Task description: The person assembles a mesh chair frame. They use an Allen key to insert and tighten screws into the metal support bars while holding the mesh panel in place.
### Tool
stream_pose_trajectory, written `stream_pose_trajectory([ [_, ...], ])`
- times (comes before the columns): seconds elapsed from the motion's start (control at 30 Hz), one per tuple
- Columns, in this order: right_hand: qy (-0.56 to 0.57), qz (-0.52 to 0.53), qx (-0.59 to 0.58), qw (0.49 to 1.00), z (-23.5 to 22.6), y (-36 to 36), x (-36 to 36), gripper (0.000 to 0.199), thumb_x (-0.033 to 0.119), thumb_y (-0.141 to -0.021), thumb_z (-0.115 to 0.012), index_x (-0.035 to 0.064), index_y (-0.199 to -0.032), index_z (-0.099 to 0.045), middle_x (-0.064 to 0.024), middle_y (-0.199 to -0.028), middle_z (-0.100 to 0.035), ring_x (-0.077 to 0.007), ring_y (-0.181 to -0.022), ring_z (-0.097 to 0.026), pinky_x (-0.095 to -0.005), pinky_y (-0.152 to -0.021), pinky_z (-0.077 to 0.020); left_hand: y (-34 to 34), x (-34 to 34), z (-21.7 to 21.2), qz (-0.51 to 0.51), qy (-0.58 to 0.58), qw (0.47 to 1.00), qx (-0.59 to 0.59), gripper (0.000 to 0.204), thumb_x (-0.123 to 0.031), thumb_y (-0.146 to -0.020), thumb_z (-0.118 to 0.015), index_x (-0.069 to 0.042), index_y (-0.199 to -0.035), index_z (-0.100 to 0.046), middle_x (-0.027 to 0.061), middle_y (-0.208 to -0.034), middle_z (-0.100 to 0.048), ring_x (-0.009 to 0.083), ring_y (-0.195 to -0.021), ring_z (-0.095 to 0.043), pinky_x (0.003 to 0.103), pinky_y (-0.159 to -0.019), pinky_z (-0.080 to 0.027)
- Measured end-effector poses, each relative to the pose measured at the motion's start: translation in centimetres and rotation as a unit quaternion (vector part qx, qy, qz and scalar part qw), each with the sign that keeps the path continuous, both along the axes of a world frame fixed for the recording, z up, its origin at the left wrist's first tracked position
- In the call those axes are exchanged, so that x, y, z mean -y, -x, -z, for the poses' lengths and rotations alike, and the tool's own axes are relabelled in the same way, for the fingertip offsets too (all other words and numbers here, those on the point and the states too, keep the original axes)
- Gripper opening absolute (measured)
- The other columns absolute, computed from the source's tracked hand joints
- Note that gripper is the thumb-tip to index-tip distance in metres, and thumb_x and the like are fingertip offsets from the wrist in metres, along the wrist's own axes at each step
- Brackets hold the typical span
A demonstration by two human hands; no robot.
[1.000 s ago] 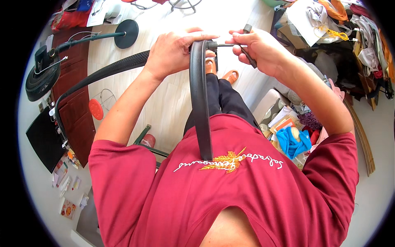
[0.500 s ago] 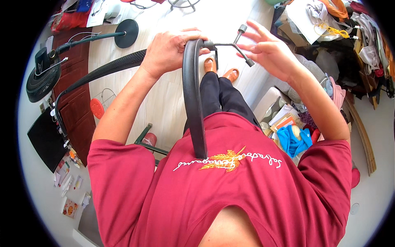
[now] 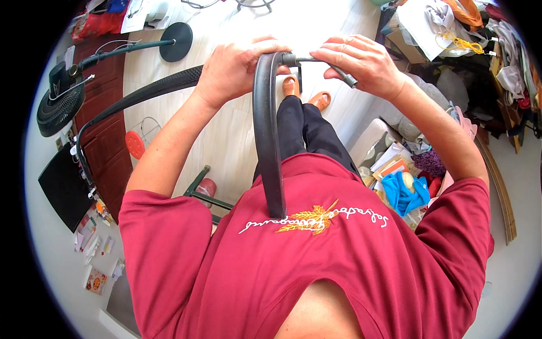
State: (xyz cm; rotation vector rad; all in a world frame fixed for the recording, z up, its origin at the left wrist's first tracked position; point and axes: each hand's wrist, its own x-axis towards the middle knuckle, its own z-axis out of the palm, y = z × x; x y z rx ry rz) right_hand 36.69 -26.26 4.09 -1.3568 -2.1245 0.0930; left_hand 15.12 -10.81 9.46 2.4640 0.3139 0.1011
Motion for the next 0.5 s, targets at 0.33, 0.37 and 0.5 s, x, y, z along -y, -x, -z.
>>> stream_pose_trajectory([
  [0.33, 0.429, 0.207, -0.489, 0.731, -4.2, 3.9, 0.4, 0.052, 0.046, -0.098, -0.042, -0.001, -0.084, -0.061, -0.0013, -0.059, -0.055, -0.0072, -0.05, -0.049, -0.0223, -0.047, -0.0403, -0.1, 0.0, 0.2, -0.005, -0.011, 1.0, -0.002, 0.031, -0.025, -0.076, -0.075, -0.01, -0.103, -0.067, 0.0059, -0.093, -0.065, 0.0237, -0.072, -0.065, 0.03, -0.065, -0.051],
  [0.37, 0.446, 0.211, -0.511, 0.704, -4.6, 3.8, 0.2, 0.052, 0.047, -0.097, -0.042, -0.0003, -0.084, -0.061, -0.0013, -0.059, -0.054, -0.0073, -0.05, -0.049, -0.0222, -0.047, -0.0404, -0.3, 0.0, 0.2, -0.011, -0.009, 1.0, -0.007, 0.031, -0.025, -0.076, -0.075, -0.011, -0.103, -0.067, 0.0063, -0.092, -0.065, 0.024, -0.072, -0.065, 0.03, -0.065, -0.05],
  [0.5, 0.495, 0.223, -0.55, 0.634, -5.1, 3.4, -0.1, 0.053, 0.052, -0.095, -0.044, 0.0023, -0.087, -0.063, -0.0018, -0.06, -0.056, -0.0083, -0.053, -0.053, -0.0219, -0.047, -0.0411, -0.4, 0.1, 0.1, -0.01, -0.025, 1.0, 0.011, 0.032, -0.026, -0.075, -0.076, -0.012, -0.102, -0.067, 0.0061, -0.09, -0.065, 0.0251, -0.072, -0.065, 0.031, -0.065, -0.051],
])
